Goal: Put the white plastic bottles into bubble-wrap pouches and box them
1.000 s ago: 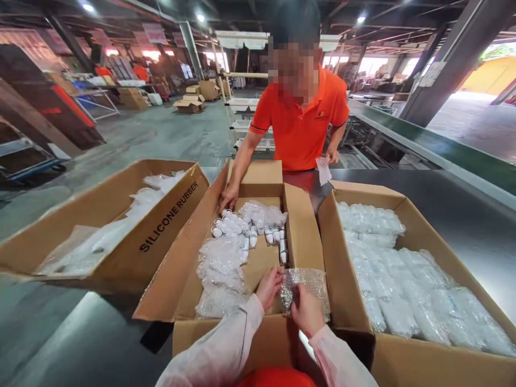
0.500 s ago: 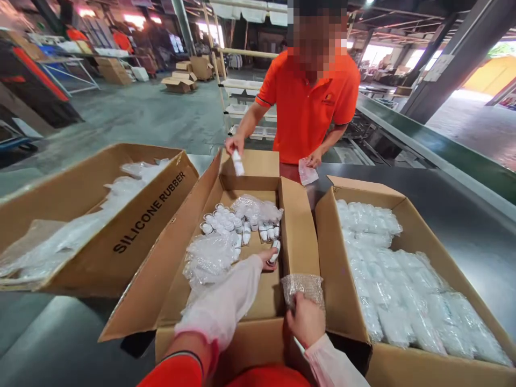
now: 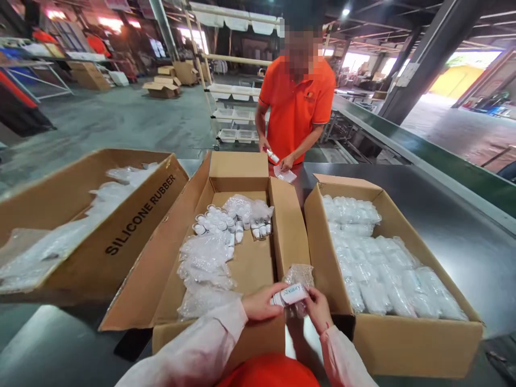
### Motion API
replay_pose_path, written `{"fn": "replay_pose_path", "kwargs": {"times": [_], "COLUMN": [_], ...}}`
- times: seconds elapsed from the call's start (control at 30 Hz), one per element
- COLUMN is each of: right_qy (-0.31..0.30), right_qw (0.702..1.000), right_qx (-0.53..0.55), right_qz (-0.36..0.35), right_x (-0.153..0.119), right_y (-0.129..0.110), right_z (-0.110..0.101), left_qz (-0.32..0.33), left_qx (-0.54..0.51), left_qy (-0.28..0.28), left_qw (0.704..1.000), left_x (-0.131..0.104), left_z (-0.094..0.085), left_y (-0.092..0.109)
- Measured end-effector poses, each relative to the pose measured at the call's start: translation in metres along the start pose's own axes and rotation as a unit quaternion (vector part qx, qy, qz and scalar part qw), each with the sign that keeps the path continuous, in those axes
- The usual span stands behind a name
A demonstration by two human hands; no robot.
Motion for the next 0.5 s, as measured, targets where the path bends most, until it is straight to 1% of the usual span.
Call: {"fn": "replay_pose_path", "kwargs": {"times": [0.07,0.1,0.13,0.17,0.2,0.23,0.27,0.3,0.33,0.37,0.4,0.43,0.5], "right_qy": [0.053,0.069,0.077,0.074,0.065,0.058,0.057,0.062,0.068,0.073,0.075,0.077,0.087], "right_qw": [0.998,0.997,0.994,0.989,0.981,0.971,0.962,0.953,0.945,0.937,0.932,0.93,0.931], "right_qx": [-0.001,-0.011,-0.026,-0.048,-0.078,-0.117,-0.164,-0.214,-0.262,-0.301,-0.326,-0.333,-0.306], "right_qz": [-0.017,-0.042,-0.078,-0.121,-0.165,-0.198,-0.211,-0.203,-0.182,-0.159,-0.141,-0.138,-0.178], "right_x": [-0.005,-0.009,-0.013,-0.018,-0.022,-0.027,-0.031,-0.033,-0.036,-0.037,-0.038,-0.039,-0.039], "right_y": [-0.002,-0.005,-0.01,-0.015,-0.021,-0.027,-0.031,-0.034,-0.036,-0.037,-0.037,-0.038,-0.041], "right_z": [-0.009,-0.012,-0.015,-0.017,-0.018,-0.018,-0.019,-0.021,-0.023,-0.025,-0.027,-0.029,-0.032], "left_qz": [-0.009,-0.021,-0.039,-0.07,-0.112,-0.155,-0.193,-0.22,-0.233,-0.228,-0.21,-0.187,-0.138], "left_qx": [0.112,0.139,0.135,0.088,0.01,-0.08,-0.163,-0.221,-0.263,-0.301,-0.347,-0.407,-0.513], "left_qy": [0.017,0.033,0.052,0.073,0.086,0.089,0.081,0.069,0.062,0.062,0.068,0.073,0.06], "left_qw": [0.994,0.989,0.989,0.991,0.99,0.981,0.964,0.948,0.934,0.924,0.912,0.891,0.845], "left_x": [0.005,0.007,0.011,0.014,0.018,0.022,0.026,0.03,0.033,0.036,0.037,0.037,0.035], "left_z": [0.005,0.007,0.009,0.012,0.015,0.018,0.021,0.024,0.026,0.028,0.029,0.03,0.033], "left_y": [0.002,0.004,0.007,0.009,0.011,0.013,0.014,0.015,0.016,0.017,0.017,0.017,0.017]}}
Point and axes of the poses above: each hand's wrist, its own x-axis towards the middle knuckle, its own z-axis out of the palm, y = z × x, the point moved 2 cm from there along x, towards the middle knuckle, and after that the axes turned 3 degrees about y, right-handed, at the moved point
